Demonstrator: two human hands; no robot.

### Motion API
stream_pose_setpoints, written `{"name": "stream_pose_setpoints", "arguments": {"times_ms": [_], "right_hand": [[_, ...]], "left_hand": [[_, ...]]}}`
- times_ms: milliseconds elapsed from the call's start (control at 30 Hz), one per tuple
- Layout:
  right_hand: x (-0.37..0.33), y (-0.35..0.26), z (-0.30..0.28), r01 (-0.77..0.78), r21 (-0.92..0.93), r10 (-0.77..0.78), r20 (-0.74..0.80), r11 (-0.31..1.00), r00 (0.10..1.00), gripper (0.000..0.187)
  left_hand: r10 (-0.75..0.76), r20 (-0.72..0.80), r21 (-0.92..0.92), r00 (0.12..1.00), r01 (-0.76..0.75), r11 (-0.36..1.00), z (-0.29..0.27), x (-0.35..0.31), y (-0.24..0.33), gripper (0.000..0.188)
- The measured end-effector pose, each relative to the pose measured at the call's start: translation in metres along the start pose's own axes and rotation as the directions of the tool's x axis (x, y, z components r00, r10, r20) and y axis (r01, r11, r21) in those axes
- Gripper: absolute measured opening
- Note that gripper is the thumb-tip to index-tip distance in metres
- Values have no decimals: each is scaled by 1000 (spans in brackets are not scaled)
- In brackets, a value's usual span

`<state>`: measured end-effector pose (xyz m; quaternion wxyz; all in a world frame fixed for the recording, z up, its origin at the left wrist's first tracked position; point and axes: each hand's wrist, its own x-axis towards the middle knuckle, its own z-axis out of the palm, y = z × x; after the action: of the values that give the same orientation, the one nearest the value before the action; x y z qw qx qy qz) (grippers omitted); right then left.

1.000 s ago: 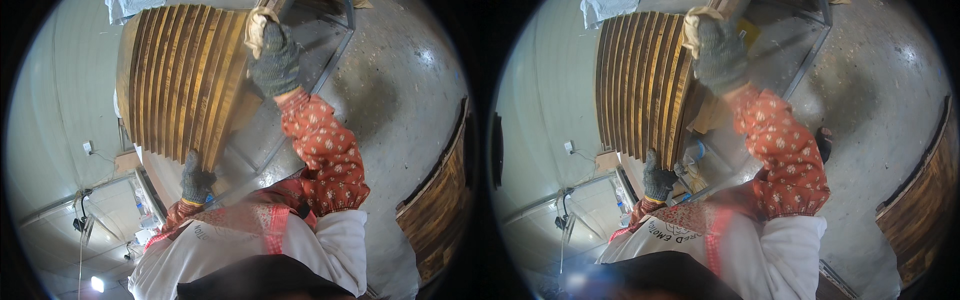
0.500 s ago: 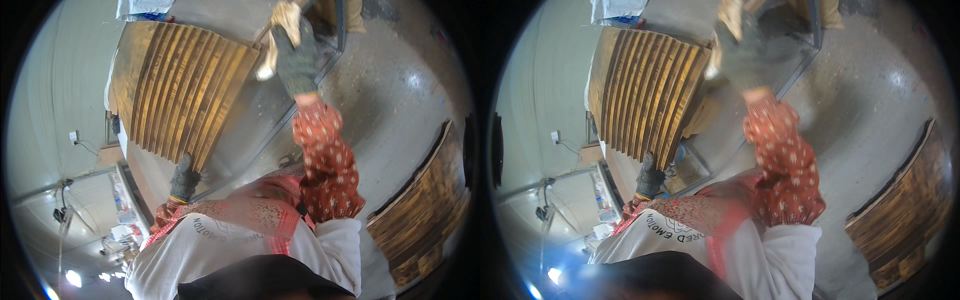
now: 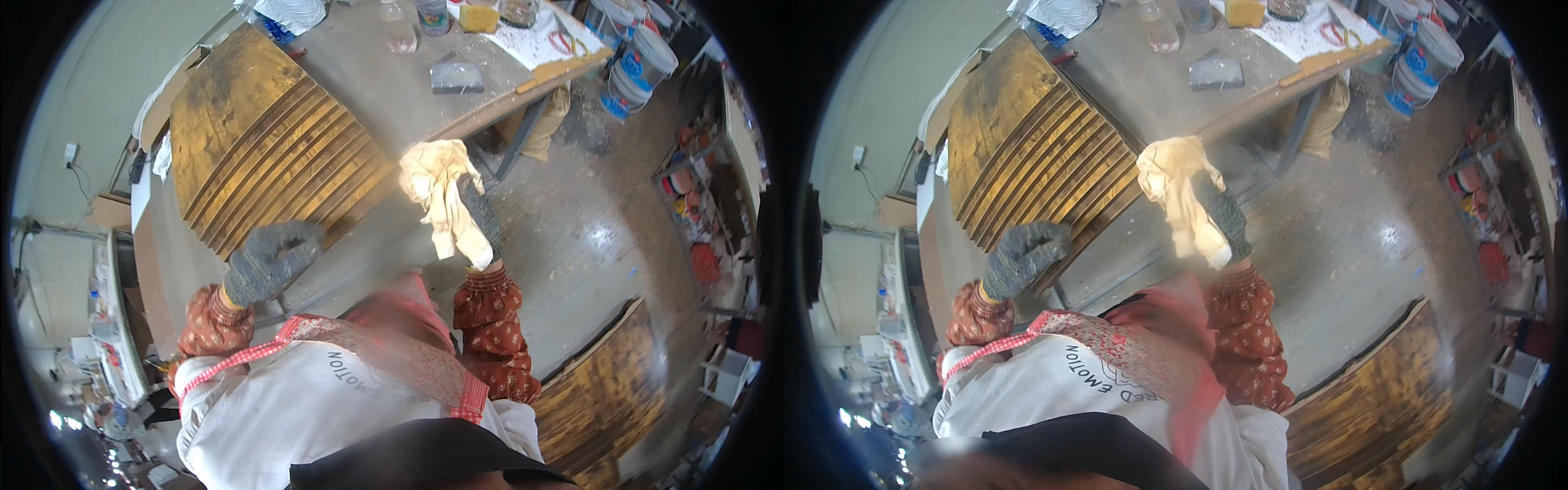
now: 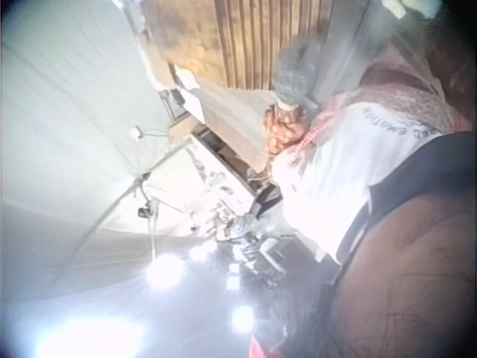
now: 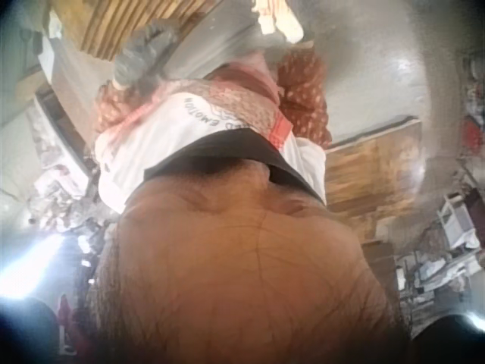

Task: The person wipes a stack of wooden planks with a cloth, repeatedly rubbing the surface and edges. They occasionally reposition the stack and continue wiping different sections of the planks.

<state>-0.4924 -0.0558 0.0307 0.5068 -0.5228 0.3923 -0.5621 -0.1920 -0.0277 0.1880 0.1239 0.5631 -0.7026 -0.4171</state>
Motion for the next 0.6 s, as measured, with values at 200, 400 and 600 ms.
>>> {"name": "stream_pose_setpoints", "arguments": {"times_ms": [200,400,600], "right_hand": [[52,-54,24,-336,559,-29,544,758,839,54],[129,-64,36,-36,122,-32,509,992,860,60],[211,-44,-8,364,-339,-70,641,868,764,60]], "left_hand": [[234,-300,-217,925,-305,927,14,65,40,48],[194,-290,-207,937,-260,943,3,102,35,39],[116,-344,-522,932,-293,801,-10,128,54,41]]}}
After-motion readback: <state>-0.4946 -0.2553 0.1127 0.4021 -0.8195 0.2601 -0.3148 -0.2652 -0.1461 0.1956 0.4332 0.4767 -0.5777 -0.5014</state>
